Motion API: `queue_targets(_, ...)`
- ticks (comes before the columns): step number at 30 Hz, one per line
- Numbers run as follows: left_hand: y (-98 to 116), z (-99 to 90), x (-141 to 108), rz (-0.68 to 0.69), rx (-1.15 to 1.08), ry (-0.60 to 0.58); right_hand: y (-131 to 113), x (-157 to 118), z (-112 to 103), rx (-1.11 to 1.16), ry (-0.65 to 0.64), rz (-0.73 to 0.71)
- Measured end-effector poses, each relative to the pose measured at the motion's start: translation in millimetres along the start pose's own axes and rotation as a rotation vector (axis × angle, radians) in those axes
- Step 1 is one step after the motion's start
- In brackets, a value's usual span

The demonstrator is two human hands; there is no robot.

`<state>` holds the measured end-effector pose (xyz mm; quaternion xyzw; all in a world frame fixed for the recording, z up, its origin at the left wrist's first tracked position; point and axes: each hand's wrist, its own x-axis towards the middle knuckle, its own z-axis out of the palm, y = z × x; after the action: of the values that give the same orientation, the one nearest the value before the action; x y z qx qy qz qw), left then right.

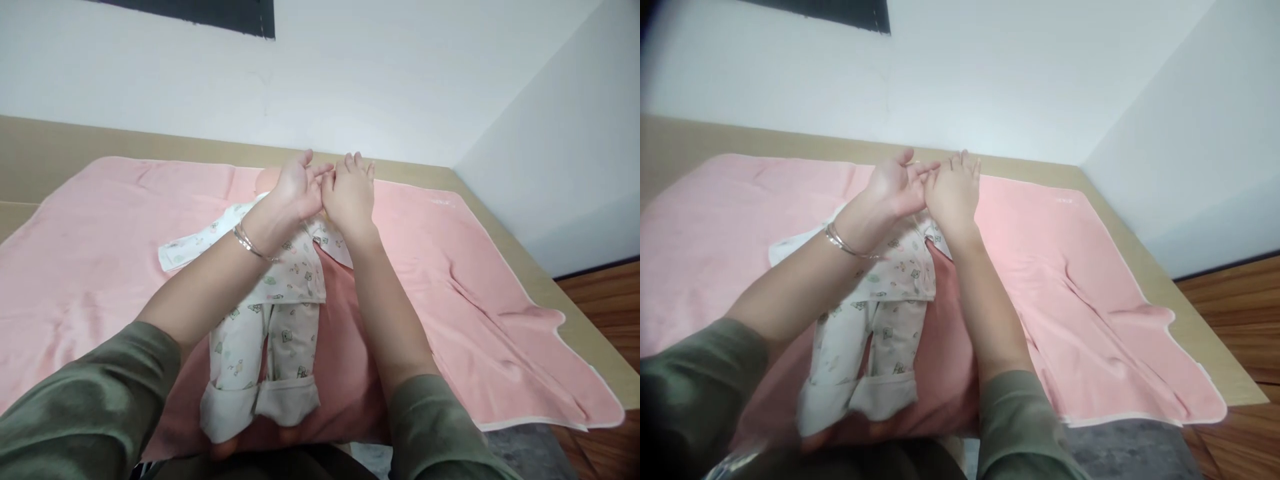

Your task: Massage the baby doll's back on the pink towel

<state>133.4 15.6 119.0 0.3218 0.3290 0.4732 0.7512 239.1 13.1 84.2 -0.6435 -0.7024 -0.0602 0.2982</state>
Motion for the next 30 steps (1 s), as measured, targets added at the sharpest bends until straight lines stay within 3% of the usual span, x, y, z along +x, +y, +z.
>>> queue_targets(4,8,-23.1,-38,-0.086,0.024,-0.007,0,-1,-2,-0.032,0.038,0.009)
queue_targets(8,18,-65.9,-67,0.064,0.183,0.02,2,3,2,-0.051,0.085,0.055)
queue_targets(11,16,-101.5,-69,0.256,0.574,0.11,-3,6,7,-0.054,0.122,0.075)
queue_targets(14,3,-125.0,-64,0.267,1.105,0.176,-10,8,13,-0.045,0.166,0.106)
queue_targets(16,-6,-129.8,-63,0.225,1.356,0.181,-14,11,16,-0.051,0.185,0.142)
queue_targets(19,-14,-125.1,-65,0.197,1.526,0.181,-18,16,19,-0.076,0.185,0.195)
queue_targets(24,-17,-117.6,-65,0.156,1.574,0.182,-20,17,19,-0.098,0.182,0.227)
queue_targets(30,-18,-120.3,-62,0.279,1.581,0.114,-19,15,19,-0.115,0.191,0.201)
